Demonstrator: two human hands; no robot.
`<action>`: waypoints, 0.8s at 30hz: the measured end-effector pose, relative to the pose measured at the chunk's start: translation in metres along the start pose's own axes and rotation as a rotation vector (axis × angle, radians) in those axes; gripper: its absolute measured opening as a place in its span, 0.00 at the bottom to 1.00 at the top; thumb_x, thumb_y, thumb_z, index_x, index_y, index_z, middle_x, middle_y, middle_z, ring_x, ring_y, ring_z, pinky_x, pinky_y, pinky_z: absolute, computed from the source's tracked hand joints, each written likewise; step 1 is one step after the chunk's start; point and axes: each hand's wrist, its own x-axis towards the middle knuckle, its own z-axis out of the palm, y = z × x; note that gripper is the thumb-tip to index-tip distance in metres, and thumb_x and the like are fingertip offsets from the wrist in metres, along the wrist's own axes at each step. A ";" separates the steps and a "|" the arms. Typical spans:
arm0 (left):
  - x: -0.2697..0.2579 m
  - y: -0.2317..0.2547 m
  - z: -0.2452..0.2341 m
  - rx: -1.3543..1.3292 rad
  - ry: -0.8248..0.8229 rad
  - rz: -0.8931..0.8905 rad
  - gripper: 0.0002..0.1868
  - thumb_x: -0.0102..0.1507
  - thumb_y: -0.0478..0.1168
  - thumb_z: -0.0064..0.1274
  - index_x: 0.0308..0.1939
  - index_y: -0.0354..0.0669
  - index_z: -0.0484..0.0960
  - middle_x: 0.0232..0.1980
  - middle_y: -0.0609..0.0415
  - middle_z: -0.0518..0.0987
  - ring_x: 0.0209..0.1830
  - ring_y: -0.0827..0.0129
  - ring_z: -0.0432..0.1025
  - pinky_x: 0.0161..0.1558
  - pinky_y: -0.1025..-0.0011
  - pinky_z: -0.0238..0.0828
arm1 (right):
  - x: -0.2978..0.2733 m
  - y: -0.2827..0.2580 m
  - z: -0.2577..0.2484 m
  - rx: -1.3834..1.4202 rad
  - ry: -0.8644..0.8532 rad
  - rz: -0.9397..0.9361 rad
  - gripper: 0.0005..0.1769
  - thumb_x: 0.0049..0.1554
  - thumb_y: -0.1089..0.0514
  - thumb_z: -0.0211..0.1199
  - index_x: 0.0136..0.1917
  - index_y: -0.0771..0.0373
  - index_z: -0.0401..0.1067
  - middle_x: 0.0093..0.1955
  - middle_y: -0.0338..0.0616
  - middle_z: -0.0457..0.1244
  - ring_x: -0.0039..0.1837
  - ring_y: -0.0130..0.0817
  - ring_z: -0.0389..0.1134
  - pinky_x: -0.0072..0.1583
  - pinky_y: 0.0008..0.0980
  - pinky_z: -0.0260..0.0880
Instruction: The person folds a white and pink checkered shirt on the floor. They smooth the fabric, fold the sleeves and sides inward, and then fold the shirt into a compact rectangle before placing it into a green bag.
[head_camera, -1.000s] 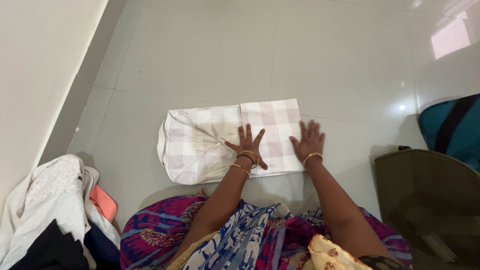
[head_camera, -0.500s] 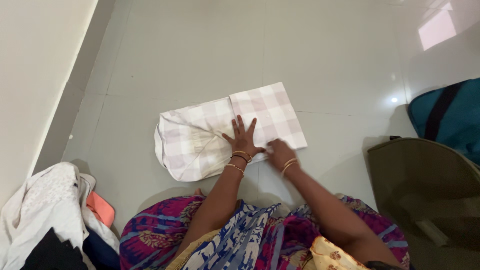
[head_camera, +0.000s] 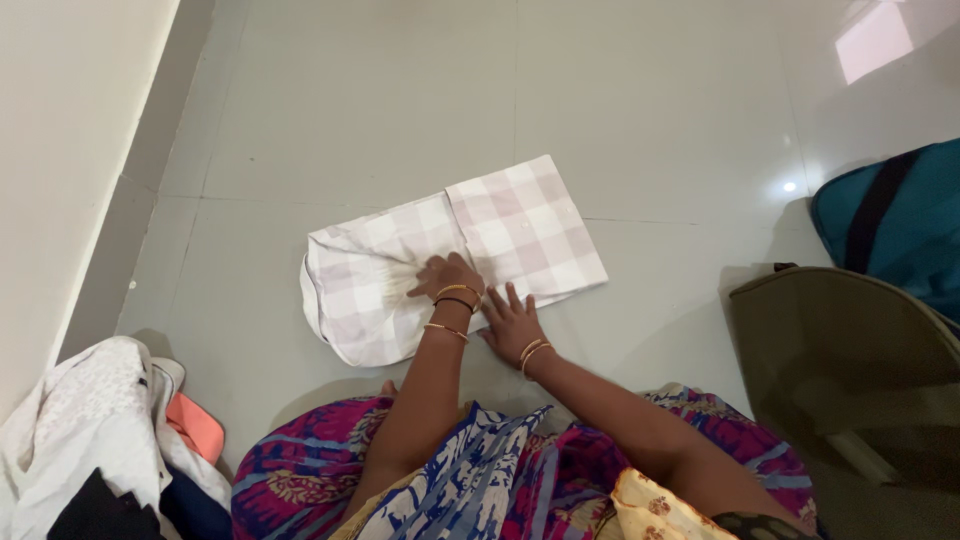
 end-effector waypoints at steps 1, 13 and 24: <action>-0.003 0.000 -0.002 0.024 -0.027 -0.013 0.43 0.61 0.59 0.61 0.75 0.51 0.61 0.77 0.42 0.56 0.73 0.39 0.58 0.67 0.31 0.53 | 0.005 0.009 0.003 -0.007 0.016 0.005 0.37 0.60 0.41 0.56 0.78 0.54 0.57 0.85 0.44 0.40 0.84 0.56 0.34 0.75 0.72 0.38; 0.046 0.038 0.099 -0.065 0.263 0.663 0.46 0.60 0.60 0.63 0.73 0.38 0.61 0.71 0.35 0.65 0.73 0.43 0.58 0.70 0.48 0.56 | 0.033 0.114 -0.072 -0.168 -0.034 0.394 0.34 0.57 0.52 0.54 0.77 0.37 0.59 0.85 0.30 0.42 0.86 0.48 0.28 0.78 0.68 0.26; -0.012 0.051 0.077 -0.272 0.048 0.719 0.29 0.64 0.52 0.54 0.67 0.44 0.75 0.69 0.42 0.75 0.69 0.51 0.70 0.69 0.57 0.68 | 0.046 0.148 -0.026 0.115 0.363 0.241 0.28 0.60 0.57 0.51 0.73 0.51 0.67 0.85 0.47 0.47 0.87 0.48 0.42 0.82 0.52 0.40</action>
